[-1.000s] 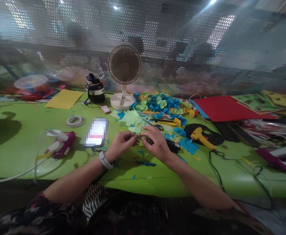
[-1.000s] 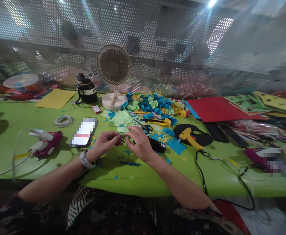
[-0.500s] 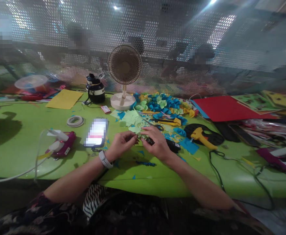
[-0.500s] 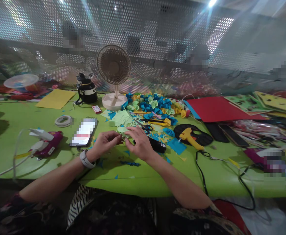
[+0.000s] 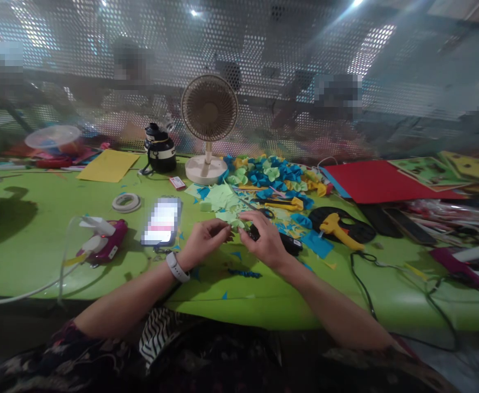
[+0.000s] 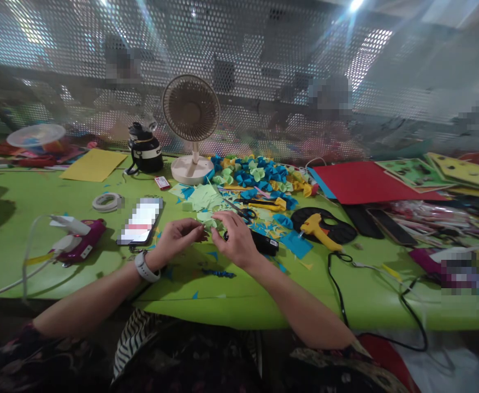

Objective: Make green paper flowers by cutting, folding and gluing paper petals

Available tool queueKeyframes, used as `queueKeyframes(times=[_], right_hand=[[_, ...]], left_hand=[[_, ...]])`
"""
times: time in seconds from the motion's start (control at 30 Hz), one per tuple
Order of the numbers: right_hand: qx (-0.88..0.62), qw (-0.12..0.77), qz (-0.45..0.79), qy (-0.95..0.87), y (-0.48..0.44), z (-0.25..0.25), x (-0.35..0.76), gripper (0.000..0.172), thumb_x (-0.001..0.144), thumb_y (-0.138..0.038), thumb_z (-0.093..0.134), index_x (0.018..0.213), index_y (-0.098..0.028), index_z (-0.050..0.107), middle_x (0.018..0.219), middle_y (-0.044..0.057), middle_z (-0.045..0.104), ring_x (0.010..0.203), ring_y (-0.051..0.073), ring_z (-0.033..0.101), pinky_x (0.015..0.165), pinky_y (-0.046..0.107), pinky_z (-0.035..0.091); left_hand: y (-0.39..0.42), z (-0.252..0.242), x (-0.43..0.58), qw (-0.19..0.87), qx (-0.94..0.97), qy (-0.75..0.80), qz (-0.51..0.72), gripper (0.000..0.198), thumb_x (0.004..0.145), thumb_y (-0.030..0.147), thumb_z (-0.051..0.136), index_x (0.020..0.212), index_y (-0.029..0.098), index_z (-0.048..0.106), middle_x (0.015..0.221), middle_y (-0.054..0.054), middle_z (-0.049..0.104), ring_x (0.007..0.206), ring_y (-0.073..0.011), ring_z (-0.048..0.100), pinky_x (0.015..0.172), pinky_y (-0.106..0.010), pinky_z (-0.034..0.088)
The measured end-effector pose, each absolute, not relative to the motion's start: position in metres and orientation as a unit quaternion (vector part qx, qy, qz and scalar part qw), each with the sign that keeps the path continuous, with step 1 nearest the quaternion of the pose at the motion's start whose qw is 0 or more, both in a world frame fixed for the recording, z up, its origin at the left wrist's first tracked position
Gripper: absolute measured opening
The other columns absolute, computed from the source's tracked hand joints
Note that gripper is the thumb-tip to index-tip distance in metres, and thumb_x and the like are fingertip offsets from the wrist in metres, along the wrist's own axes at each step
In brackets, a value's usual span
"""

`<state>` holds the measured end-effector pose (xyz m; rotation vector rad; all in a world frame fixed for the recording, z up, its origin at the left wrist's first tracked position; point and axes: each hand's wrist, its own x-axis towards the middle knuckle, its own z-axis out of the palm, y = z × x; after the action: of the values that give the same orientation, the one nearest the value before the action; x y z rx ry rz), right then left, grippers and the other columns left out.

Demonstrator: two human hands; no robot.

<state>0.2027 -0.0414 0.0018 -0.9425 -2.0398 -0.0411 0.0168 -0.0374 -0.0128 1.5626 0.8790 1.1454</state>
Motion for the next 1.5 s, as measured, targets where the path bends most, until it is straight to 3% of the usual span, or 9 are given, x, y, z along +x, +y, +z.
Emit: queueKeyframes(times=[0.43,0.7,0.87,1.07,1.33,1.5], right_hand=[[-0.348,0.435,-0.025,-0.83,-0.039,0.0,0.205,0.017,0.09,-0.021,0.056,0.106,-0.022,0.062,0.11,0.011,0.067,0.106,0.024,0.064,0.091,0.043,0.054],[-0.349,0.436,-0.02,-0.829,-0.039,-0.001,0.205,0.017,0.09,-0.022,0.056,0.106,-0.022,0.062,0.11,0.011,0.068,0.105,0.024,0.064,0.091,0.043,0.054],[-0.355,0.444,0.015,-0.823,-0.043,0.006,0.205,0.027,0.087,-0.022,0.058,0.114,-0.021,0.057,0.118,0.013,0.064,0.113,0.026,0.06,0.097,0.046,0.05],[-0.386,0.47,0.018,-0.793,-0.044,0.01,0.206,0.018,0.086,-0.022,0.056,0.105,-0.021,0.056,0.117,0.014,0.062,0.112,0.027,0.059,0.097,0.048,0.049],[-0.372,0.458,0.002,-0.807,-0.046,0.007,0.205,0.015,0.083,-0.021,0.058,0.098,-0.021,0.054,0.116,0.014,0.061,0.111,0.028,0.059,0.095,0.046,0.049],[-0.366,0.454,0.025,-0.812,-0.047,0.008,0.205,0.014,0.085,-0.02,0.055,0.099,-0.022,0.054,0.113,0.012,0.063,0.107,0.026,0.061,0.092,0.045,0.051]], left_hand=[[-0.033,-0.013,0.017,0.543,0.592,0.361,0.474,0.032,0.079,0.045,0.069,0.08,0.012,0.068,0.067,-0.005,0.071,0.062,-0.0139,0.068,0.061,-0.023,0.055],[-0.033,-0.015,0.016,0.51,0.622,0.351,0.479,0.028,0.084,0.04,0.064,0.082,0.012,0.067,0.07,-0.005,0.071,0.064,-0.0141,0.067,0.063,-0.024,0.054],[-0.032,-0.019,0.016,0.443,0.658,0.352,0.496,0.026,0.086,0.038,0.062,0.085,0.013,0.067,0.077,-0.007,0.072,0.072,-0.0172,0.069,0.067,-0.026,0.055],[-0.035,-0.014,0.013,0.356,0.7,0.368,0.497,0.024,0.086,0.033,0.061,0.097,0.013,0.068,0.084,-0.009,0.074,0.073,-0.0172,0.07,0.065,-0.024,0.054],[-0.038,-0.007,0.012,0.39,0.675,0.361,0.512,0.024,0.081,0.034,0.069,0.093,0.013,0.067,0.08,-0.007,0.073,0.073,-0.0172,0.07,0.07,-0.026,0.057],[-0.037,-0.007,0.011,0.427,0.656,0.352,0.513,0.026,0.082,0.037,0.068,0.093,0.013,0.066,0.081,-0.007,0.071,0.073,-0.0161,0.067,0.065,-0.025,0.054]])
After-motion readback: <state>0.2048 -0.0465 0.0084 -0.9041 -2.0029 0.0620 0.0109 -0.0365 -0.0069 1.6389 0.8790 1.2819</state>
